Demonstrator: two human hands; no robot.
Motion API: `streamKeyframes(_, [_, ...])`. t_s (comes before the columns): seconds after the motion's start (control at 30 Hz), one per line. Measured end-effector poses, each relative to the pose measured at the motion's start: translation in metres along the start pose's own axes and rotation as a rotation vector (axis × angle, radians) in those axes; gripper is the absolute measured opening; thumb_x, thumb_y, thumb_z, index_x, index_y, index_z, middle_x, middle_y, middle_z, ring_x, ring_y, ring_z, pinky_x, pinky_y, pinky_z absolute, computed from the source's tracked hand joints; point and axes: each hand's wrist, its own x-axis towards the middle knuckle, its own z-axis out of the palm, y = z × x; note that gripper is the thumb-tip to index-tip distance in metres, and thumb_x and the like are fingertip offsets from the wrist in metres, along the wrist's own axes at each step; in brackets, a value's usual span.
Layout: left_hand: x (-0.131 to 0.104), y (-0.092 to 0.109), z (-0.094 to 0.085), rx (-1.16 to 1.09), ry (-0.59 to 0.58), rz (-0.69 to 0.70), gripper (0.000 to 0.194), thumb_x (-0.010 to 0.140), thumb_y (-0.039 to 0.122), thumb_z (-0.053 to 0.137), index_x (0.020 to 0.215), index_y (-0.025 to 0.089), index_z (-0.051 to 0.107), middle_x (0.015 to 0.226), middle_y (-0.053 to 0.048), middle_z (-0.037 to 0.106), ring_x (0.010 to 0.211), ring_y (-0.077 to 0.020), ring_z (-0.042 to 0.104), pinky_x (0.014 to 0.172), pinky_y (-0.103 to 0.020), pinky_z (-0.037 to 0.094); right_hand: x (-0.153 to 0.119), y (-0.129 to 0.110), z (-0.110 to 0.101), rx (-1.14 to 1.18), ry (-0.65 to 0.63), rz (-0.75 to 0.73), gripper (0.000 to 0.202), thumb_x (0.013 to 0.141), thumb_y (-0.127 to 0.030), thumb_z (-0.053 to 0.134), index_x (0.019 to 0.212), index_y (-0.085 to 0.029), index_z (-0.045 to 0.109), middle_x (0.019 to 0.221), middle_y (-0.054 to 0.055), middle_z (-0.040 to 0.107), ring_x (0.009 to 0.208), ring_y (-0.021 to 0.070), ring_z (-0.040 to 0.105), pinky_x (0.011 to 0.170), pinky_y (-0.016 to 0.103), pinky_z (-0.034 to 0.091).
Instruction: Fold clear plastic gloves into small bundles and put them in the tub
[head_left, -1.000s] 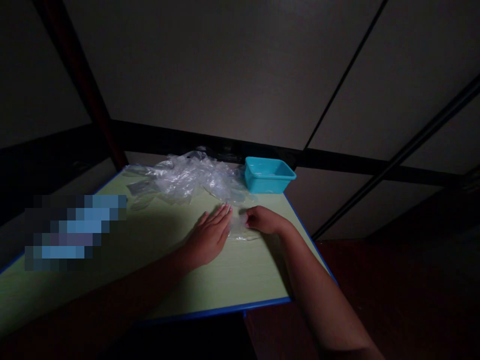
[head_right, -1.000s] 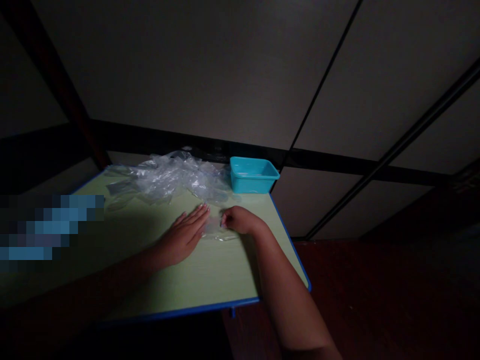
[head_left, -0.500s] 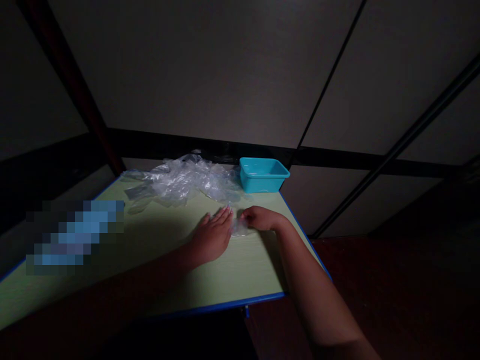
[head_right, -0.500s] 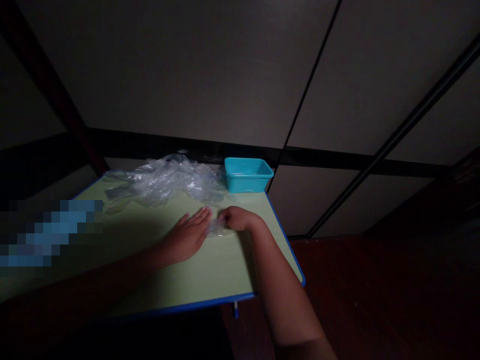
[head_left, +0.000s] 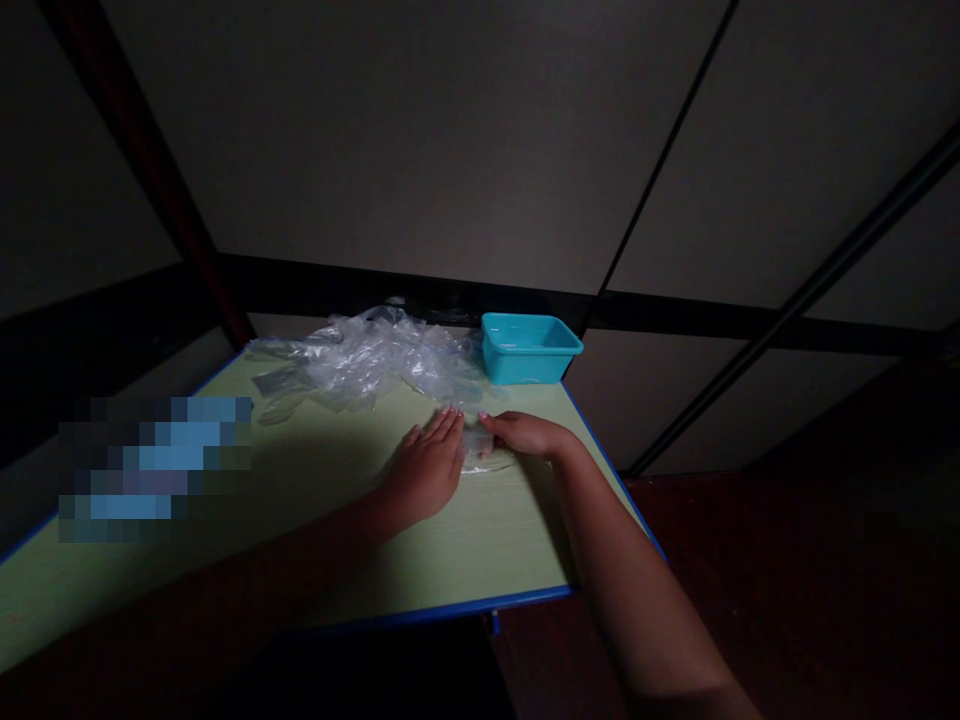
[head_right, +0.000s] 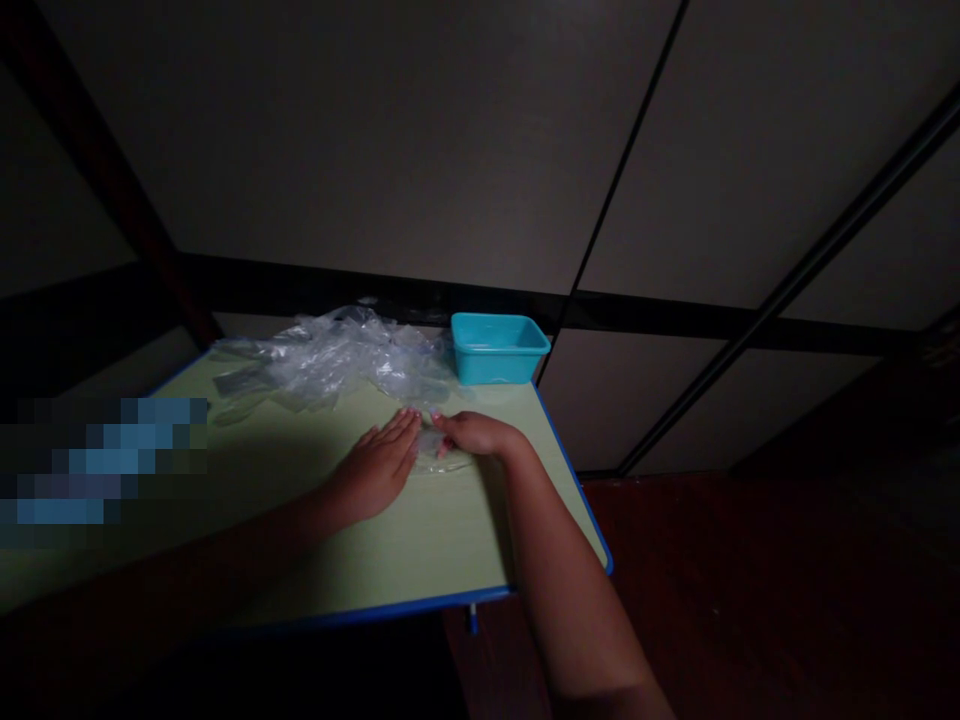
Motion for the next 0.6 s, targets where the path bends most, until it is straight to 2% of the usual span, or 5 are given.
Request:
streamKeyframes(0.2, [0.000, 0.002, -0.003, 0.050, 0.018, -0.009, 0.048, 0.093, 0.021, 0.029, 0.139, 0.012, 0.038, 0.148, -0.013, 0.034, 0.138, -0.0239, 0.028, 0.107, -0.047, 0.030, 0.005, 0.001, 0.005, 0.064, 0.080, 0.104, 0.059, 0.088, -0.055, 0.040, 0.067, -0.009, 0.071, 0.063, 0.004, 0.060, 0.063, 0.0130, 0.048, 0.068, 0.025, 0.038])
streamKeyframes(0.37, [0.001, 0.002, -0.001, 0.051, -0.002, -0.016, 0.049, 0.092, 0.020, 0.029, 0.139, 0.010, 0.037, 0.148, -0.014, 0.034, 0.138, -0.0250, 0.028, 0.106, -0.048, 0.031, 0.004, -0.003, 0.008, 0.107, 0.081, 0.138, 0.042, 0.081, -0.045, 0.052, 0.064, -0.010, 0.067, 0.052, -0.003, 0.046, 0.055, 0.0099, 0.038, 0.058, 0.023, 0.033])
streamKeyframes(0.47, [0.001, 0.000, 0.003, 0.032, 0.011, -0.010, 0.050, 0.091, 0.019, 0.032, 0.140, 0.011, 0.037, 0.148, -0.014, 0.034, 0.138, -0.0242, 0.028, 0.107, -0.047, 0.030, 0.003, -0.003, 0.008, 0.057, 0.056, 0.137, 0.033, 0.079, -0.037, 0.053, 0.060, -0.012, 0.062, 0.048, -0.004, 0.040, 0.050, 0.0091, 0.033, 0.051, 0.024, 0.028])
streamKeyframes(0.6, [0.001, -0.007, 0.008, 0.008, 0.004, -0.030, 0.054, 0.086, 0.014, 0.034, 0.141, 0.011, 0.035, 0.148, -0.014, 0.034, 0.138, -0.0237, 0.028, 0.108, -0.046, 0.028, 0.004, -0.001, 0.009, 0.036, 0.074, 0.120, 0.027, 0.077, -0.030, 0.050, 0.057, -0.013, 0.057, 0.048, -0.004, 0.042, 0.050, 0.0089, 0.033, 0.050, 0.024, 0.027])
